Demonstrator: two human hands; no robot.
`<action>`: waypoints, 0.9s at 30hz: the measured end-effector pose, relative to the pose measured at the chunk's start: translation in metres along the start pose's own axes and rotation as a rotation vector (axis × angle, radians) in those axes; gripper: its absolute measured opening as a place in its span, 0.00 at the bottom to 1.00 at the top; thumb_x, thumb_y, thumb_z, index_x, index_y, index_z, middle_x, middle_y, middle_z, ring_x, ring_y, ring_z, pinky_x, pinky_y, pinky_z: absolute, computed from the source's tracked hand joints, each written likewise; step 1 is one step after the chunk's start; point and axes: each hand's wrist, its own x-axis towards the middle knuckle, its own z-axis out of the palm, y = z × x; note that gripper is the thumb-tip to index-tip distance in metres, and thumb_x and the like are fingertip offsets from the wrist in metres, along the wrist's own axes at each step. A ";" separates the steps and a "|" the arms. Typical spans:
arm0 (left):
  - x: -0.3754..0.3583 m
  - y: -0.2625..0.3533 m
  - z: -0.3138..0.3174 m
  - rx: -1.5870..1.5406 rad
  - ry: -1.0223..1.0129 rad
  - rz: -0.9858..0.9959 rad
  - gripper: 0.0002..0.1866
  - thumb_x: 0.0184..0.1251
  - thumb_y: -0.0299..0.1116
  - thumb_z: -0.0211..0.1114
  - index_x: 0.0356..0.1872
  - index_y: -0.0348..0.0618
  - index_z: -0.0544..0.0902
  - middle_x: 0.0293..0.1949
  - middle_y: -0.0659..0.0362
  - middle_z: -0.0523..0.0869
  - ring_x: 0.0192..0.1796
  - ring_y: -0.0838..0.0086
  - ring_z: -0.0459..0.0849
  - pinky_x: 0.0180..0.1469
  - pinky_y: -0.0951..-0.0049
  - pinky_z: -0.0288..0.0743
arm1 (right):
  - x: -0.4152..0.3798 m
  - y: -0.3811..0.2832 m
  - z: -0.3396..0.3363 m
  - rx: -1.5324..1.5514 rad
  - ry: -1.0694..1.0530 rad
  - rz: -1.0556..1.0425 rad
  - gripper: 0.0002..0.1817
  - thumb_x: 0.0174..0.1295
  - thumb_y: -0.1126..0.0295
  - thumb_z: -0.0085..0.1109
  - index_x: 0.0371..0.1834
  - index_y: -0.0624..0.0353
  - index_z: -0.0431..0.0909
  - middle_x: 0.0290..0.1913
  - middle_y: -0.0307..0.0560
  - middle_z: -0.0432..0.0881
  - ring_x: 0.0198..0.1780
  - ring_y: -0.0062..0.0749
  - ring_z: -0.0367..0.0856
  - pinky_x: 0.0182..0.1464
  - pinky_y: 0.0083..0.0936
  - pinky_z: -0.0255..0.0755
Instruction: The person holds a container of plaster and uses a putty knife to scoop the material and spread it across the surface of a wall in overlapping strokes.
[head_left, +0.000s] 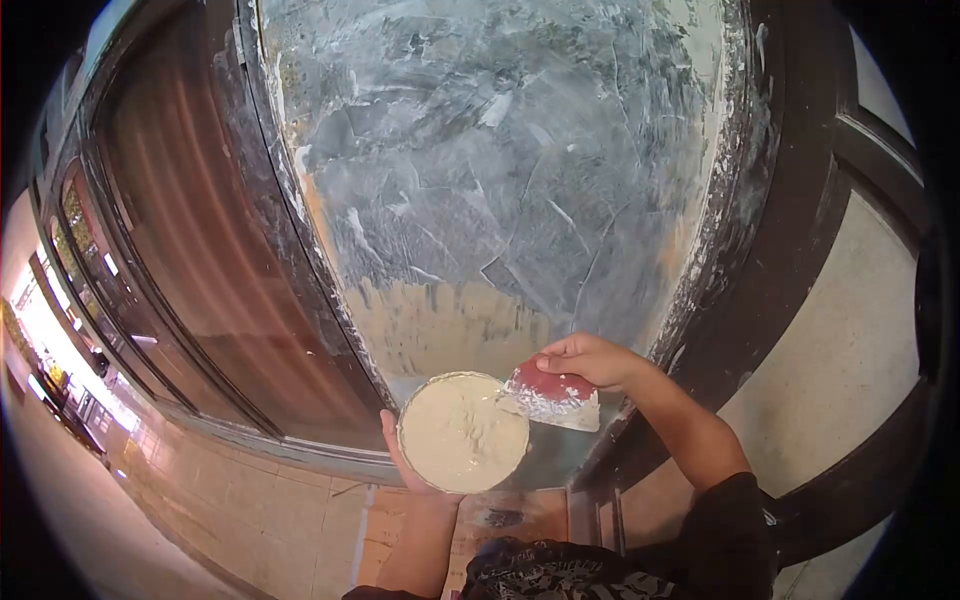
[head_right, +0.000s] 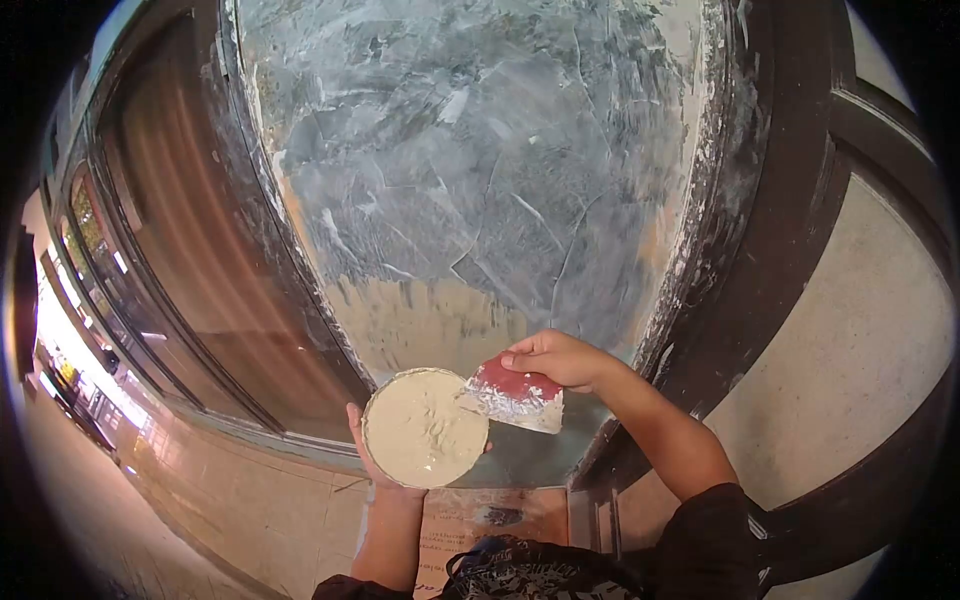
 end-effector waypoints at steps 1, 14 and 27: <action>-0.001 0.001 0.001 -0.068 -0.095 -0.034 0.53 0.70 0.80 0.37 0.80 0.45 0.64 0.78 0.44 0.67 0.74 0.40 0.70 0.70 0.27 0.67 | 0.001 0.003 -0.003 0.006 0.014 -0.004 0.16 0.77 0.65 0.61 0.57 0.66 0.85 0.45 0.40 0.91 0.42 0.18 0.87 0.47 0.19 0.81; -0.005 0.022 0.024 0.068 0.023 0.042 0.53 0.67 0.81 0.41 0.78 0.47 0.66 0.78 0.41 0.65 0.72 0.28 0.68 0.60 0.07 0.60 | -0.053 -0.104 0.036 -1.398 0.291 -0.643 0.11 0.64 0.72 0.63 0.49 0.49 0.84 0.44 0.37 0.90 0.44 0.41 0.88 0.43 0.32 0.81; 0.005 0.039 0.061 0.034 0.093 0.217 0.48 0.73 0.76 0.42 0.73 0.40 0.72 0.72 0.45 0.75 0.68 0.44 0.78 0.67 0.36 0.74 | -0.071 -0.130 0.089 -1.960 0.152 -1.037 0.11 0.61 0.68 0.60 0.47 0.47 0.84 0.46 0.34 0.89 0.47 0.35 0.86 0.39 0.30 0.80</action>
